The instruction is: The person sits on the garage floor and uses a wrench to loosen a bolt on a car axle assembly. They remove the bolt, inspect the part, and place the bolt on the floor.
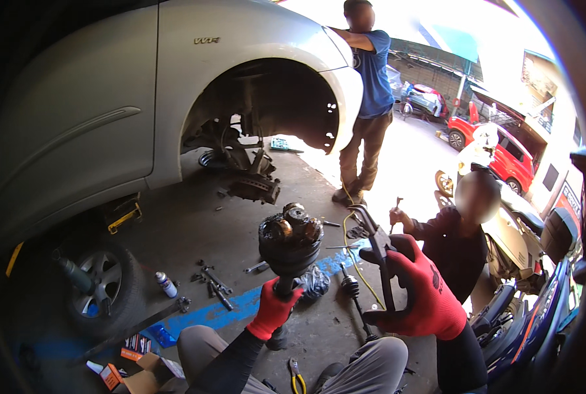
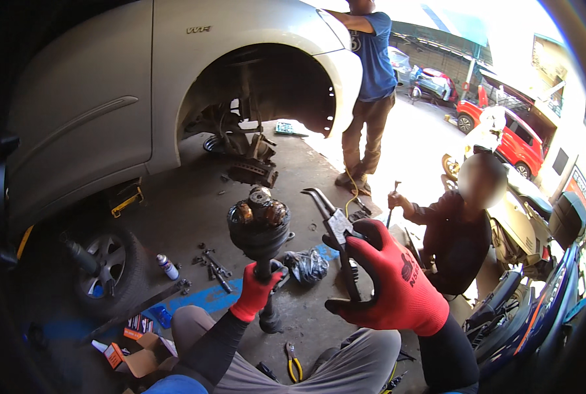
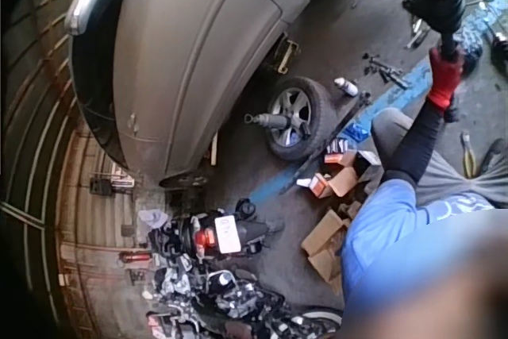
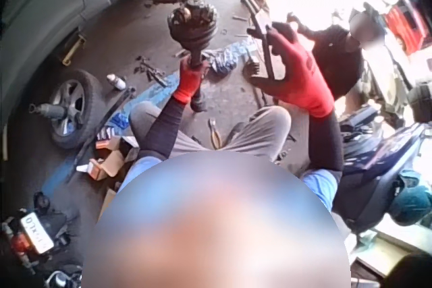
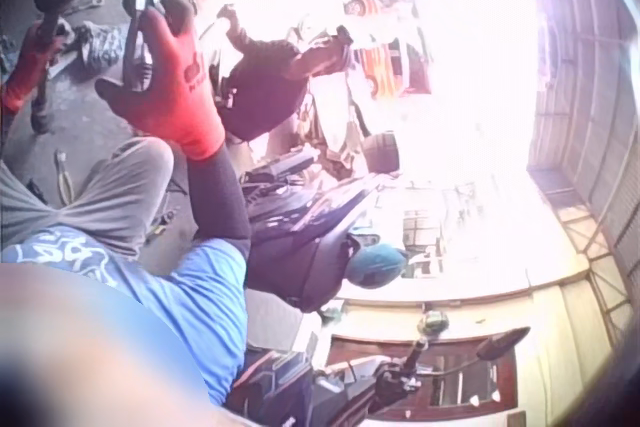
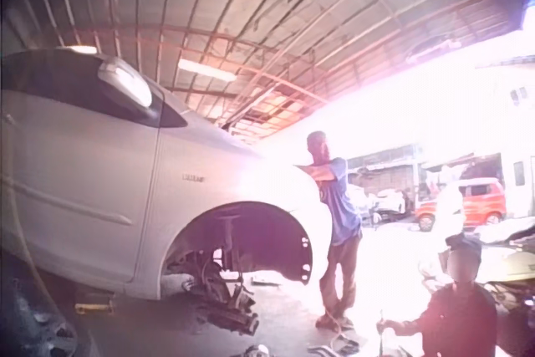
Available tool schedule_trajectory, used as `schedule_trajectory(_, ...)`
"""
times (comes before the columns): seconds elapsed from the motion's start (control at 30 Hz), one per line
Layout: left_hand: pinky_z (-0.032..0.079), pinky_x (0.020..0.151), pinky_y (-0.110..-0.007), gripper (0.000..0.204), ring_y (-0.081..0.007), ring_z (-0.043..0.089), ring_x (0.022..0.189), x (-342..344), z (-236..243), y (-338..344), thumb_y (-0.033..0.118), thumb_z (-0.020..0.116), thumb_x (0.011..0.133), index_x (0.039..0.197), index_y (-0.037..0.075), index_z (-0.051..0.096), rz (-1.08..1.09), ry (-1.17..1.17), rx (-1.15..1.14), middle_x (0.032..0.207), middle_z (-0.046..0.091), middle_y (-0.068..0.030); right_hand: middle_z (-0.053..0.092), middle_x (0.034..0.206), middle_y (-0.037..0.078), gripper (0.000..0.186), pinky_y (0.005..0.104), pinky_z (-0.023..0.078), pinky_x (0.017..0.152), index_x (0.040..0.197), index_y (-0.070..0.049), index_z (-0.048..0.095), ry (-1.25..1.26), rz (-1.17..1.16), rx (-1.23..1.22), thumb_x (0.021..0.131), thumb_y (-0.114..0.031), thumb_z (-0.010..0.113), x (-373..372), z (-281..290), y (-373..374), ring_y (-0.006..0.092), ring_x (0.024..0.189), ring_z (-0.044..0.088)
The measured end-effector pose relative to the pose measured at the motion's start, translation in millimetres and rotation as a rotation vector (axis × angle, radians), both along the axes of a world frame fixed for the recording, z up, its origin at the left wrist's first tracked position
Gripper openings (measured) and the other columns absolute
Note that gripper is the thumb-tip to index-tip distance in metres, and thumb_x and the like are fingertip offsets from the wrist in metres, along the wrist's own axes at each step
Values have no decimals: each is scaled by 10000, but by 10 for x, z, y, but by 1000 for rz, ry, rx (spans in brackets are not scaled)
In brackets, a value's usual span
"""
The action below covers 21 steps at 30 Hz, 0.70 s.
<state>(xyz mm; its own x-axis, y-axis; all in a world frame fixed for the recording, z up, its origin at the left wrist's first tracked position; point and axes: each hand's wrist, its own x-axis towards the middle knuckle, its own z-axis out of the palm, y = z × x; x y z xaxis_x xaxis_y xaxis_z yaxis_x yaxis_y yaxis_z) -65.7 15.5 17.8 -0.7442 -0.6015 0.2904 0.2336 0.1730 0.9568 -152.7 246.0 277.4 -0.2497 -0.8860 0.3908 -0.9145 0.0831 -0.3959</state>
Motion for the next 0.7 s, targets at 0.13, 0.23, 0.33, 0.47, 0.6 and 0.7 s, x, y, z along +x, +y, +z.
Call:
schedule_trajectory(0.13, 509, 729, -338, 257, -178, 640, 810, -28, -76, -5, 164, 793, 830, 995, 12, 669, 146, -6, -151, 910, 662, -87, 568, 1153, 207, 668, 418, 533, 827, 1197, -14, 599, 115, 59, 106, 645, -259, 885, 7, 127, -49, 403, 980, 634)
schedule_trajectory(0.23, 489, 796, -372, 329, -211, 604, 886, 43, -112, -18, 228, 815, 825, 1038, 30, 663, 48, -26, -15, 1010, 593, -102, 567, 1136, 189, 663, 399, 533, 799, 1196, -18, 602, 60, 113, 117, 651, -270, 885, 11, 164, -107, 376, 939, 643)
schedule_trajectory(0.33, 467, 821, -381, 333, -234, 568, 925, 87, -164, -34, 239, 811, 838, 1075, 54, 668, 45, -16, -44, 1071, 555, -111, 561, 1129, 179, 738, 393, 528, 808, 1230, -9, 583, 15, 177, 150, 635, -305, 906, -9, 218, -176, 360, 929, 646)
schedule_trajectory(0.47, 439, 851, -393, 346, -269, 550, 976, 81, -300, -67, 193, 791, 849, 1177, 175, 682, 27, -1, -241, 1106, 553, -104, 555, 1121, 183, 864, 399, 519, 811, 1272, 9, 549, -39, 260, 197, 600, -372, 935, -15, 274, -245, 362, 934, 640)
schedule_trajectory(0.6, 429, 859, -428, 360, -302, 544, 1011, 75, -435, -53, 155, 762, 854, 1189, 263, 691, 48, -26, -302, 1168, 562, -97, 550, 1118, 191, 881, 404, 513, 802, 1281, 15, 541, -24, 277, 226, 601, -382, 935, 11, 314, -251, 365, 922, 635)
schedule_trajectory(0.7, 425, 860, -440, 348, -308, 546, 1024, 82, -465, -40, 148, 748, 861, 1180, 277, 697, 33, -3, -358, 1208, 566, -96, 550, 1115, 192, 882, 404, 510, 805, 1289, 16, 538, -55, 280, 243, 609, -383, 932, 19, 359, -230, 360, 928, 632)
